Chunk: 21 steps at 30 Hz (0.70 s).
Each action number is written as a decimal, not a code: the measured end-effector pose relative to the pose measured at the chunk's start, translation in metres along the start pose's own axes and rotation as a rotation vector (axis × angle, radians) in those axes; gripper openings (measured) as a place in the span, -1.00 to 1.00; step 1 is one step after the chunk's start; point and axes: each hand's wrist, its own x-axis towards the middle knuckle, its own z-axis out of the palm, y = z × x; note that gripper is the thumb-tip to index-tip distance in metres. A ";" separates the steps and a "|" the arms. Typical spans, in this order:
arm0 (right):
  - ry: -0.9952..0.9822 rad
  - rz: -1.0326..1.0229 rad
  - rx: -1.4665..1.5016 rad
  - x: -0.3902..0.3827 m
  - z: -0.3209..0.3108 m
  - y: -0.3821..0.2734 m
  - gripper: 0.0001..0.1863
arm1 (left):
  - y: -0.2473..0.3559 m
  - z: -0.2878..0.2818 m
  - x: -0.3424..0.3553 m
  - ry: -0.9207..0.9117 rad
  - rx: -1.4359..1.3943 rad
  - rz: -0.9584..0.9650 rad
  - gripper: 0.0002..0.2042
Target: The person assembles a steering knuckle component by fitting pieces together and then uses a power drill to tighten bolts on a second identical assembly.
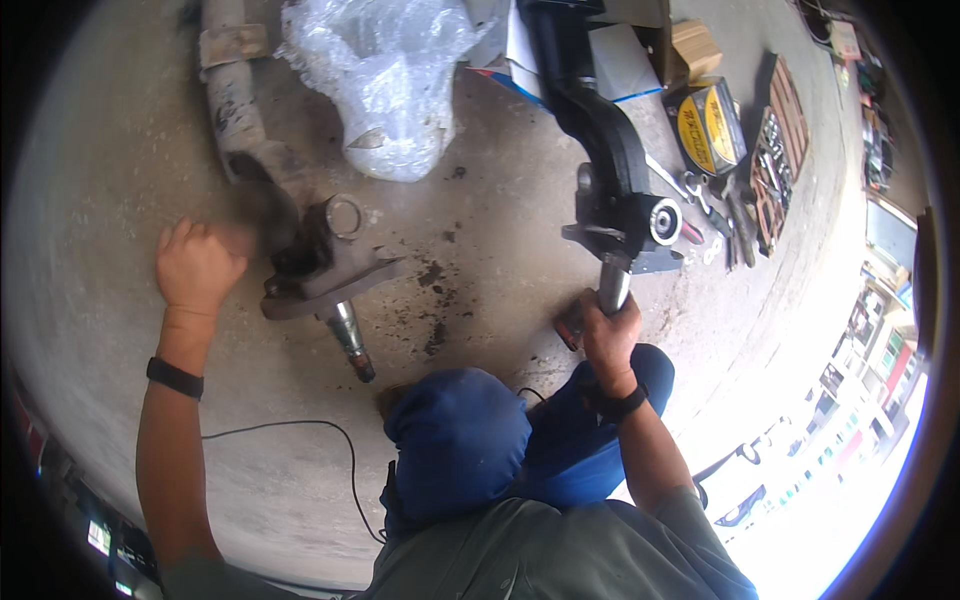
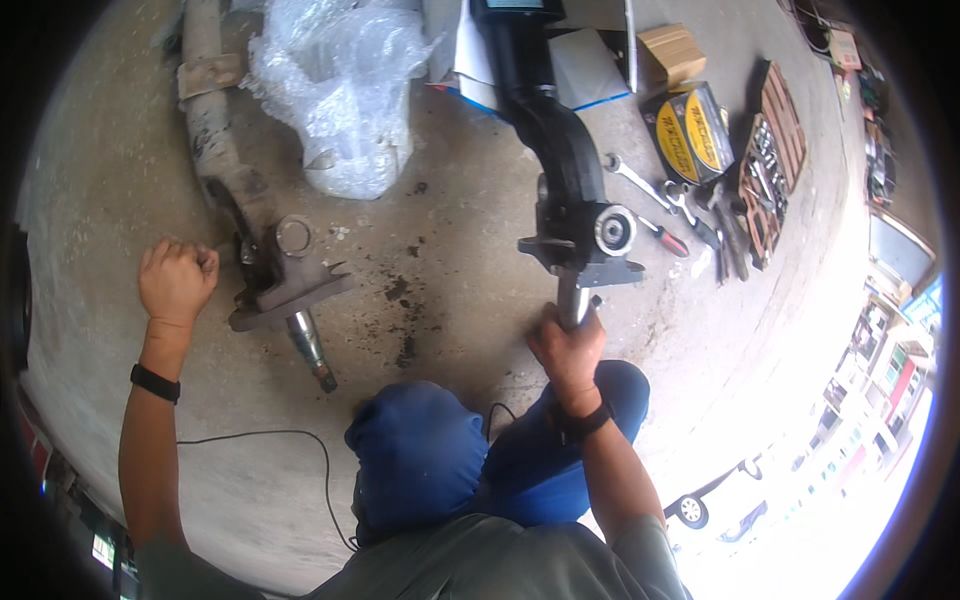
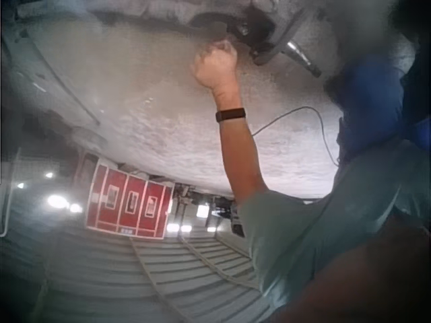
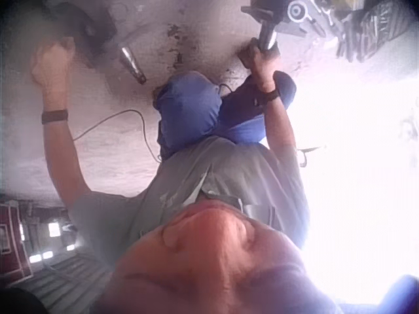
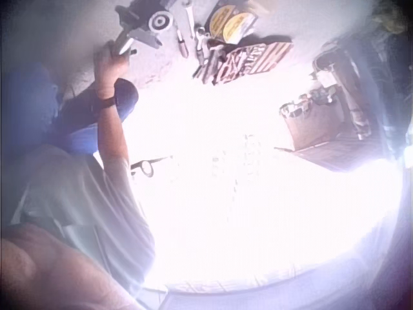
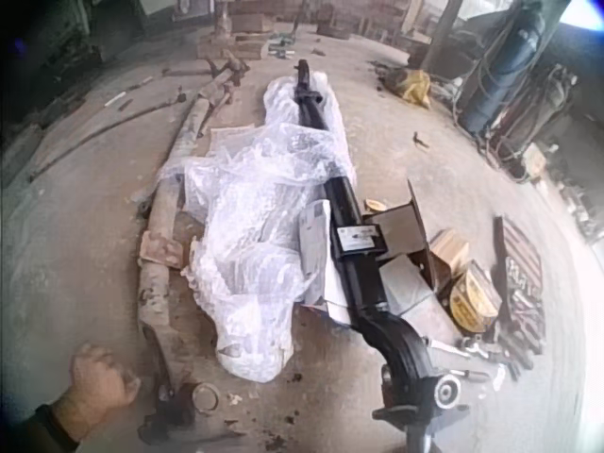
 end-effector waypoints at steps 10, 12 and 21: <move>0.042 -0.020 0.011 0.000 -0.003 -0.004 -0.77 | 0.004 -0.003 0.005 -0.029 0.035 0.012 -0.76; 0.035 -0.002 0.045 0.000 0.000 0.000 -0.77 | 0.003 -0.004 0.004 -0.021 0.043 0.014 -0.75; 0.007 0.081 0.102 0.001 0.002 0.012 -0.72 | 0.004 -0.003 0.007 -0.072 0.022 0.017 -0.78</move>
